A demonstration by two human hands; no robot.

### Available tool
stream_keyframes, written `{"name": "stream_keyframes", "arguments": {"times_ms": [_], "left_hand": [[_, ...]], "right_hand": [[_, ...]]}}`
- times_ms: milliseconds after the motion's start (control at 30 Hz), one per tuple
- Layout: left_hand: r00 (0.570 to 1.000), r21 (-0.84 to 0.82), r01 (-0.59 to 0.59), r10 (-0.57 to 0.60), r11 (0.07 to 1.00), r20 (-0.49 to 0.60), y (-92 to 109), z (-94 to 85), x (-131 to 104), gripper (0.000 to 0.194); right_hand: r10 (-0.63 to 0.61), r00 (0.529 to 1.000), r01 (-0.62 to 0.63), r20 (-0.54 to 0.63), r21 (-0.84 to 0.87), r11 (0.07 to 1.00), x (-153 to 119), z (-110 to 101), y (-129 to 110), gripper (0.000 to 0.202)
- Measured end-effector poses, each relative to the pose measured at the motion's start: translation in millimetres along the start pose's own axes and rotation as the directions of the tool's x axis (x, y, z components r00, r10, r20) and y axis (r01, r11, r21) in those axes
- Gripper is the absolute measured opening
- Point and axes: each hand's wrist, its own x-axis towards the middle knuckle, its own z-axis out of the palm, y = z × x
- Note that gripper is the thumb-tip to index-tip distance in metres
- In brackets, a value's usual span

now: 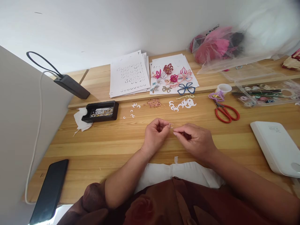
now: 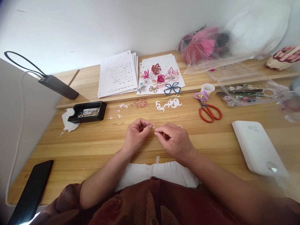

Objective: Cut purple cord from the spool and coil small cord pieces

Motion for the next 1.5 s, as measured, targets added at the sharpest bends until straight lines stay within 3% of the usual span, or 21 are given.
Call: {"name": "stream_keyframes", "arguments": {"times_ms": [133, 233, 333, 433, 533, 633, 967, 1167, 1333, 1500], "left_hand": [[0.986, 0.191, -0.149, 0.131, 0.970, 0.107, 1.2, -1.3, -3.6, 0.004], [0.964, 0.195, -0.203, 0.161, 0.960, 0.212, 2.6, -2.4, -5.0, 0.002], [0.961, 0.092, -0.111, 0.083, 0.990, 0.264, 4.9, -2.8, -4.5, 0.010], [0.962, -0.046, 0.010, 0.003, 0.999, 0.274, 7.9, -2.5, -2.9, 0.024], [0.967, -0.127, 0.084, -0.051, 0.988, 0.248, 9.1, -1.8, -1.5, 0.034], [0.972, -0.171, 0.143, -0.106, 0.975, 0.210, 7.7, -0.2, -1.3, 0.037], [0.983, -0.222, 0.159, -0.134, 0.962, 0.123, 5.5, 5.2, -4.0, 0.037], [0.983, -0.155, 0.121, -0.097, 0.980, 0.154, 3.6, 3.0, -4.1, 0.039], [0.989, 0.007, -0.050, 0.048, 0.999, 0.139, 0.5, -3.0, -2.3, 0.028], [0.973, 0.058, -0.181, 0.170, 0.982, 0.154, -5.1, -4.3, 0.4, 0.015]], "right_hand": [[-0.104, 0.995, 0.105, 0.006, -0.031, 0.994, 0.2, -4.8, -1.8, 0.018], [-0.047, 0.998, 0.047, -0.049, -0.004, 0.999, 5.3, -11.2, -0.3, 0.015], [0.212, 0.977, -0.203, -0.035, 0.167, 0.965, 13.2, -15.1, 4.9, 0.010], [0.411, 0.904, -0.418, 0.114, 0.436, 0.797, 19.4, -13.7, 10.8, 0.016], [0.471, 0.856, -0.499, 0.213, 0.579, 0.645, 20.4, -9.1, 11.7, 0.023], [0.473, 0.841, -0.524, 0.263, 0.610, 0.594, 17.2, -4.4, 8.8, 0.022], [0.438, 0.869, -0.488, 0.232, 0.556, 0.673, 11.6, -0.3, 7.9, 0.024], [0.449, 0.882, -0.458, 0.145, 0.490, 0.742, 10.9, 1.0, 6.8, 0.025], [0.437, 0.895, -0.435, 0.087, 0.391, 0.811, 11.4, -2.2, 3.3, 0.020], [0.294, 0.956, -0.283, 0.001, 0.272, 0.920, 9.3, -6.3, 0.5, 0.012]]}}
